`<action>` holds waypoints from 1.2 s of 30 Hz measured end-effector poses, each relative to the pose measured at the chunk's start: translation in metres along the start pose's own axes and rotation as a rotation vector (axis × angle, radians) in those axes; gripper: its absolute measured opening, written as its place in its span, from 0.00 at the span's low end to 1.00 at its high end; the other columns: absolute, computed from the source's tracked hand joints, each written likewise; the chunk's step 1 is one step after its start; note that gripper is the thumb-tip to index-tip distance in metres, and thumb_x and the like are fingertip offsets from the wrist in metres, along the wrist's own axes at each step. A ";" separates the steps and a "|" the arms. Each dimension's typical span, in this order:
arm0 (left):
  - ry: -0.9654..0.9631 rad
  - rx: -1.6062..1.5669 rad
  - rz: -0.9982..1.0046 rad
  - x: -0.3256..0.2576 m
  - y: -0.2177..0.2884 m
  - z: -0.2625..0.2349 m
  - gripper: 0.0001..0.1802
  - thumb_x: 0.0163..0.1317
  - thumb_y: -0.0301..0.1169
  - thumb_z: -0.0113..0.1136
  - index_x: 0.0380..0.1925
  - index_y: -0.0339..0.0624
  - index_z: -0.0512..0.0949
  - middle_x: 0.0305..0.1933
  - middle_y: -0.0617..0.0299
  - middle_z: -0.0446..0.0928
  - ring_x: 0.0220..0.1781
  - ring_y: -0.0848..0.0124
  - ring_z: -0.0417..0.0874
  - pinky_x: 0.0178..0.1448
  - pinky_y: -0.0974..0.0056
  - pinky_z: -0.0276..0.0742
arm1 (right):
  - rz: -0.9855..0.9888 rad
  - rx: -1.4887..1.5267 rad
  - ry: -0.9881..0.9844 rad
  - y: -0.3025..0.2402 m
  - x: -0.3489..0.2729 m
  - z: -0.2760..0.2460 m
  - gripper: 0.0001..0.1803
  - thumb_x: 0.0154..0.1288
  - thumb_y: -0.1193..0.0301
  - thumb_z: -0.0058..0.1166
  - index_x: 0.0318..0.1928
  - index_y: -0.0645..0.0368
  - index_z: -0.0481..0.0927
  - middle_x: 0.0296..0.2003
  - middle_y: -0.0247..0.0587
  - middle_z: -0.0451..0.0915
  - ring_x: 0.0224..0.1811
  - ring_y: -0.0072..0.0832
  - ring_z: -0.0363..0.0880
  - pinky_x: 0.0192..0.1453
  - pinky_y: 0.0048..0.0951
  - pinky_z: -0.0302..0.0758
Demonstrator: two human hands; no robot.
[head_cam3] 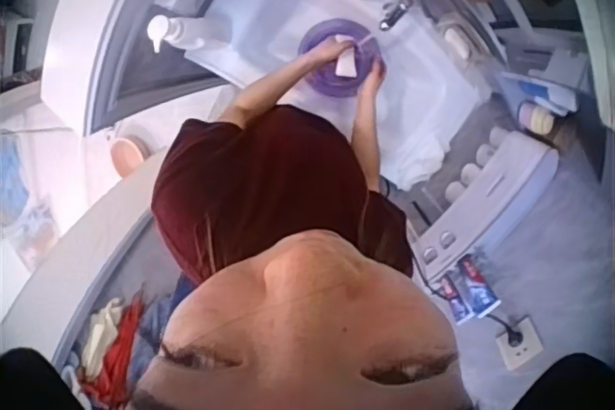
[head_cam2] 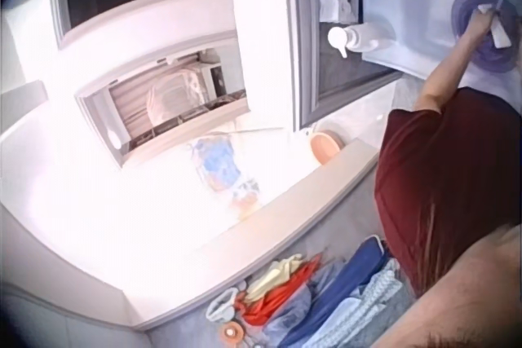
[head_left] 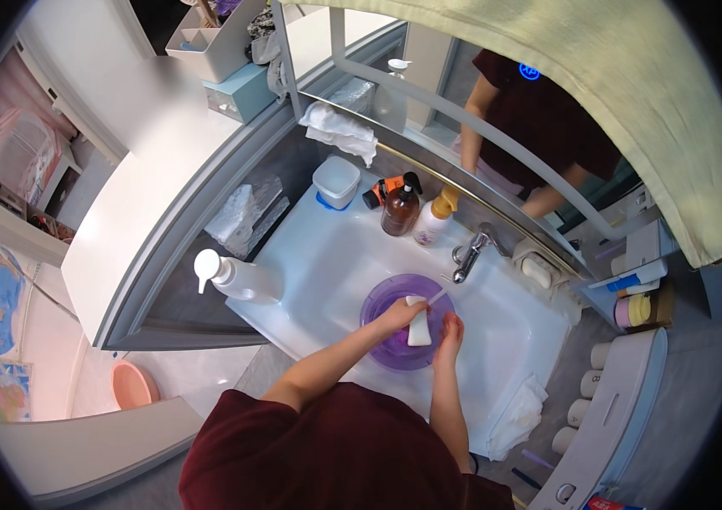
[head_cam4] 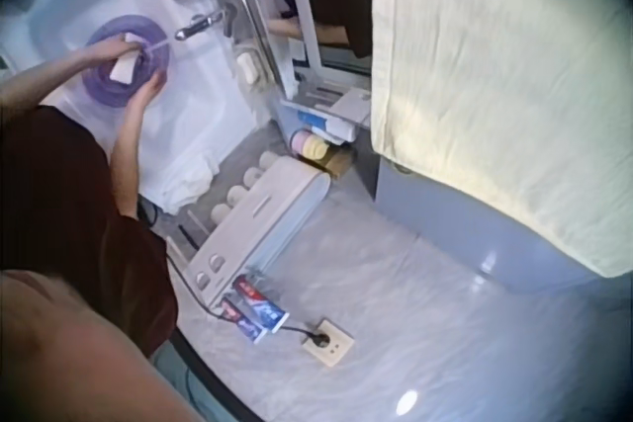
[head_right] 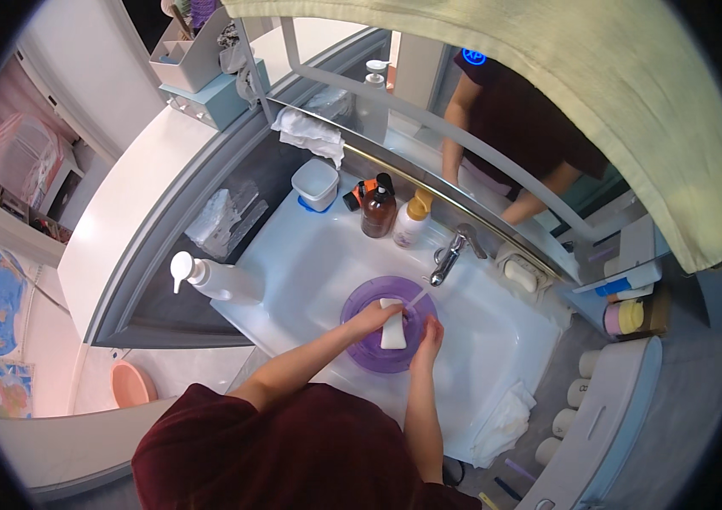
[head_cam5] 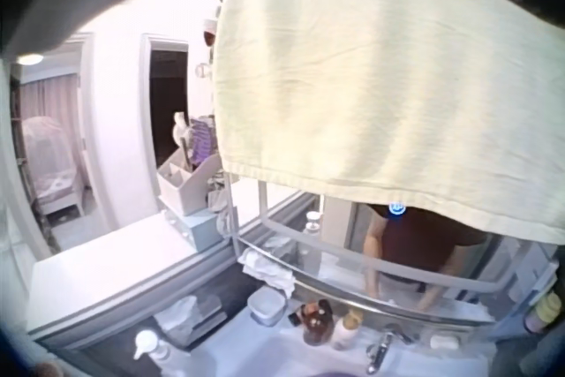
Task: The person organizes a child's room by placing a book on a shelf, arranging toys in a drawer, and unplugging a cable. They then wipe a desk surface with a tissue and discard it. Finally, they wash a purple cloth in a sink.
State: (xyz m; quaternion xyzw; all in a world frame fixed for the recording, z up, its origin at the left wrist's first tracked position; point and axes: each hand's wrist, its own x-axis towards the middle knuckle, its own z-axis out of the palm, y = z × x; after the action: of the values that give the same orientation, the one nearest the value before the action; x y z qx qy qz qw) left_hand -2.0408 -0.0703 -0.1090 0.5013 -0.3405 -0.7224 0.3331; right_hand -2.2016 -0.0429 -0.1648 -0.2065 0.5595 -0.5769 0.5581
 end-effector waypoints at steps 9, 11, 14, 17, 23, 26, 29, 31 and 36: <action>-0.140 -0.560 -0.076 0.003 -0.001 -0.002 0.15 0.65 0.39 0.48 0.42 0.40 0.75 0.42 0.61 0.79 0.44 0.69 0.80 0.49 0.62 0.77 | 0.640 0.489 -0.282 0.010 0.012 0.010 0.32 0.63 0.41 0.38 0.56 0.51 0.71 0.53 0.38 0.74 0.57 0.34 0.72 0.56 0.43 0.72; -0.075 -0.585 -0.087 0.003 -0.006 -0.011 0.15 0.66 0.39 0.48 0.43 0.41 0.75 0.44 0.60 0.78 0.46 0.68 0.79 0.50 0.61 0.77 | 0.533 0.481 -0.301 0.010 0.017 0.015 0.31 0.63 0.41 0.38 0.54 0.51 0.71 0.51 0.38 0.75 0.55 0.34 0.73 0.56 0.42 0.73; 0.144 -0.460 -0.152 0.011 -0.025 -0.021 0.14 0.66 0.36 0.48 0.47 0.41 0.72 0.41 0.59 0.77 0.43 0.66 0.79 0.47 0.58 0.77 | 0.295 0.262 -0.109 0.000 0.003 0.029 0.22 0.63 0.55 0.51 0.50 0.56 0.73 0.49 0.40 0.75 0.52 0.35 0.75 0.55 0.39 0.74; 0.260 -0.380 -0.051 0.035 -0.070 -0.023 0.12 0.64 0.33 0.48 0.46 0.43 0.70 0.35 0.60 0.75 0.39 0.66 0.79 0.40 0.56 0.79 | -0.063 -0.188 -0.236 0.000 -0.009 0.040 0.17 0.61 0.66 0.57 0.49 0.58 0.73 0.50 0.41 0.74 0.52 0.34 0.74 0.54 0.36 0.73; -0.257 -0.817 -0.115 0.023 -0.071 0.006 0.15 0.67 0.44 0.45 0.44 0.48 0.74 0.40 0.61 0.78 0.40 0.68 0.81 0.45 0.60 0.78 | -0.594 -0.982 -0.233 -0.025 -0.038 0.070 0.17 0.60 0.63 0.58 0.43 0.62 0.76 0.33 0.49 0.79 0.33 0.42 0.79 0.39 0.37 0.75; -0.078 -0.794 -0.247 -0.008 -0.023 0.036 0.22 0.69 0.51 0.39 0.44 0.48 0.75 0.42 0.61 0.78 0.41 0.68 0.81 0.47 0.61 0.77 | -0.443 -1.030 -0.169 -0.032 -0.001 0.062 0.17 0.59 0.56 0.57 0.35 0.59 0.77 0.29 0.52 0.80 0.31 0.49 0.79 0.34 0.42 0.74; 0.212 -0.608 -0.284 0.003 -0.008 0.019 0.31 0.67 0.59 0.32 0.44 0.45 0.73 0.42 0.60 0.78 0.40 0.67 0.80 0.45 0.62 0.77 | -0.522 -1.145 -0.255 -0.027 -0.010 0.070 0.16 0.58 0.58 0.54 0.31 0.59 0.76 0.27 0.54 0.80 0.30 0.51 0.79 0.31 0.45 0.73; 0.085 -0.756 -0.260 0.024 -0.029 -0.004 0.32 0.67 0.60 0.32 0.48 0.45 0.72 0.44 0.58 0.77 0.42 0.66 0.79 0.45 0.62 0.77 | -0.478 -1.176 -0.377 -0.042 -0.046 0.085 0.15 0.59 0.58 0.52 0.29 0.59 0.76 0.27 0.55 0.79 0.30 0.52 0.78 0.31 0.46 0.72; 0.063 -0.610 -0.148 0.005 -0.028 0.027 0.38 0.66 0.63 0.30 0.55 0.41 0.68 0.51 0.51 0.74 0.49 0.61 0.77 0.54 0.58 0.73 | -0.495 -1.225 -0.245 -0.028 0.008 0.071 0.15 0.61 0.58 0.49 0.28 0.58 0.77 0.25 0.55 0.78 0.29 0.54 0.77 0.30 0.49 0.71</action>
State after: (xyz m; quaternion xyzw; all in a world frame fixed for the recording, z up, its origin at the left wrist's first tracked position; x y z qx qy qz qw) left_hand -2.0721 -0.0548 -0.1275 0.4237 -0.0600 -0.7977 0.4249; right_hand -2.1545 -0.0863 -0.1231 -0.6720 0.6547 -0.2386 0.2508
